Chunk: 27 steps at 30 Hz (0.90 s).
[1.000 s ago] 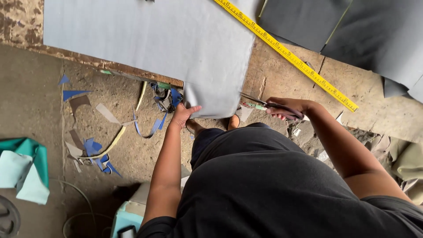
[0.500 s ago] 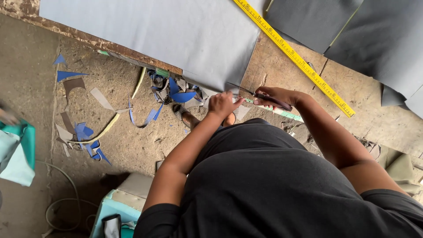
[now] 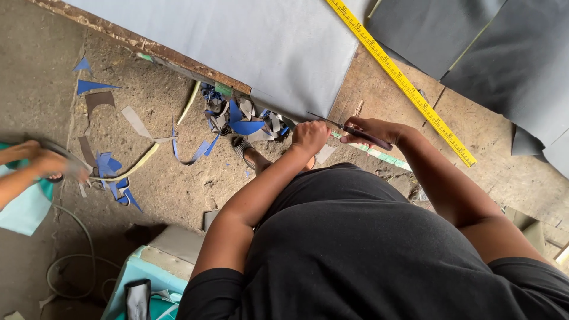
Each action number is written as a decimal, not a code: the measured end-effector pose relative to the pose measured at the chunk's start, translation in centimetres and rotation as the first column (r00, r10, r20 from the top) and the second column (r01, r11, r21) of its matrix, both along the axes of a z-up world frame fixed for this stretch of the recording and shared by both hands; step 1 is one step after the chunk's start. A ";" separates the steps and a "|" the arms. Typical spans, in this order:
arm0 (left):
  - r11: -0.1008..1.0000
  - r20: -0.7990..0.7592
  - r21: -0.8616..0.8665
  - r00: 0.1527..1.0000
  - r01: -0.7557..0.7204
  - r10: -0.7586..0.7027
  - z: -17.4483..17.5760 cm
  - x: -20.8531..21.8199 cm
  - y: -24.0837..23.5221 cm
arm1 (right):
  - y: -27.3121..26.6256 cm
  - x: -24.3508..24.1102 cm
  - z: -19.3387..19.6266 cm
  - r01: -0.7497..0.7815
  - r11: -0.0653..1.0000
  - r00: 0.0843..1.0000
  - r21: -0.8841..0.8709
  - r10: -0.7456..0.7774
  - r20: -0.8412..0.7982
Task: Measuring and cutting foam and vinyl fabric using scissors and a measuring tape on a cutting table.
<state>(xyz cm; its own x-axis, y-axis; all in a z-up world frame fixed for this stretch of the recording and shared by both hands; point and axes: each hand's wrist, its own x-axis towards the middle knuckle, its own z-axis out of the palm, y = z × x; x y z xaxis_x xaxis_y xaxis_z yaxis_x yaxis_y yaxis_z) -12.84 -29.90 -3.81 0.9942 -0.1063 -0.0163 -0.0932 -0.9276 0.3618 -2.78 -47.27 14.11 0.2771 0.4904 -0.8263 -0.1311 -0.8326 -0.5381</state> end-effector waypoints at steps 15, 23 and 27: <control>0.992 0.142 -0.046 0.984 0.117 -0.110 1.8 -2.1 1.3 | 3.1 -0.5 -2.1 0.009 0.994 0.997 0.108 -0.017 0.070; 0.979 0.216 -0.008 0.956 0.203 -0.197 4.1 -3.4 2.6 | 6.7 -0.5 -3.2 0.006 0.988 0.998 0.157 -0.016 0.057; 0.975 0.259 0.026 0.940 0.222 -0.221 5.6 -3.7 4.0 | 8.7 0.1 -2.0 0.019 0.984 0.996 0.175 -0.034 0.079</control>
